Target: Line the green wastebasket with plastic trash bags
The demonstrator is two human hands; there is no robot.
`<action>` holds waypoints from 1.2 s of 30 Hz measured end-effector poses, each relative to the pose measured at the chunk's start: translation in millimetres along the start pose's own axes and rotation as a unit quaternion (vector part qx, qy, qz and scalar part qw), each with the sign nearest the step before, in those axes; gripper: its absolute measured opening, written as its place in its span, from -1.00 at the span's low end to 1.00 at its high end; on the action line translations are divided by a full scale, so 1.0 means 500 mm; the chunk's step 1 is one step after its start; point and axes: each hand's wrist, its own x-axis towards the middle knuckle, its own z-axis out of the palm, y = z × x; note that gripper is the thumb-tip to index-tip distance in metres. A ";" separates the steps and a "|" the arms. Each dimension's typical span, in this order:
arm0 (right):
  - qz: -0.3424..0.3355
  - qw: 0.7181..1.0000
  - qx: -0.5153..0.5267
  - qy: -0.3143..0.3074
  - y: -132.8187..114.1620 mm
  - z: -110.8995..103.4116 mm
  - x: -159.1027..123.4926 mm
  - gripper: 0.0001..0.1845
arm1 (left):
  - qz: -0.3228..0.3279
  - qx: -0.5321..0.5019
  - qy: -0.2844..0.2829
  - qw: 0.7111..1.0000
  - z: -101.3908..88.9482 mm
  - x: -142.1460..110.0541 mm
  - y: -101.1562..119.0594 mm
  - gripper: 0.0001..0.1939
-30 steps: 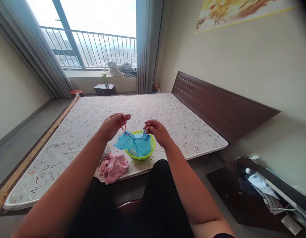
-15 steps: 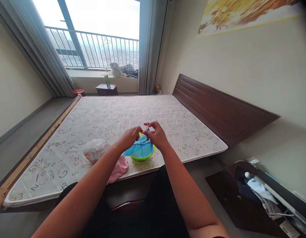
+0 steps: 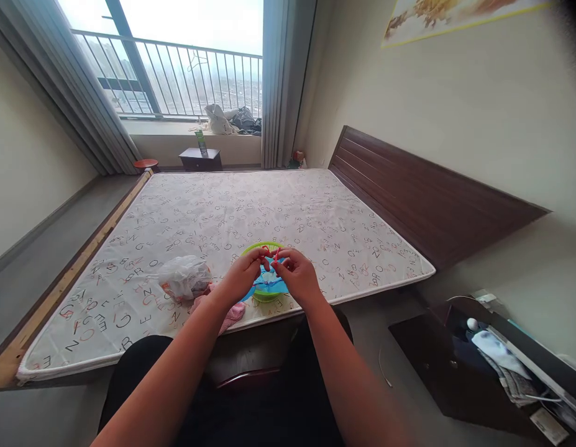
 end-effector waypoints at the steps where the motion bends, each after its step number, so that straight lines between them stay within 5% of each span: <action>1: 0.009 1.000 0.010 0.002 0.001 0.000 -0.002 -0.74 | 0.003 0.009 0.003 1.000 0.002 -0.002 -0.004 -0.75; 5: 0.037 0.998 0.048 0.020 -0.002 -0.006 -0.007 -0.60 | 0.019 0.077 0.060 0.995 0.012 -0.015 -0.007 -0.81; 8: 0.019 1.000 -0.013 0.010 -0.016 -0.014 -0.010 -0.74 | 0.045 0.099 0.075 0.991 0.022 -0.024 0.001 -0.82; 16: -0.191 0.935 -0.297 -0.029 -0.071 -0.029 -0.021 -0.82 | 0.092 0.090 0.091 0.987 0.060 -0.032 -0.008 -0.77; 21: -0.142 0.959 -0.233 -0.077 -0.094 -0.041 -0.022 -0.90 | 0.156 0.109 0.016 0.982 0.072 -0.046 -0.013 -0.91; 28: -0.142 0.969 -0.184 -0.088 -0.070 -0.059 -0.007 -0.79 | 0.167 0.183 -0.010 0.969 0.068 -0.041 -0.006 -0.64; 32: -0.051 0.979 -0.128 -0.152 -0.032 -0.069 -0.004 -0.74 | 0.161 0.209 -0.030 0.964 0.059 -0.041 -0.011 -0.70; 36: 0.012 0.987 -0.079 -0.141 -0.008 -0.077 -0.006 -0.82 | 0.116 0.204 -0.004 0.972 0.058 -0.048 -0.015 -0.73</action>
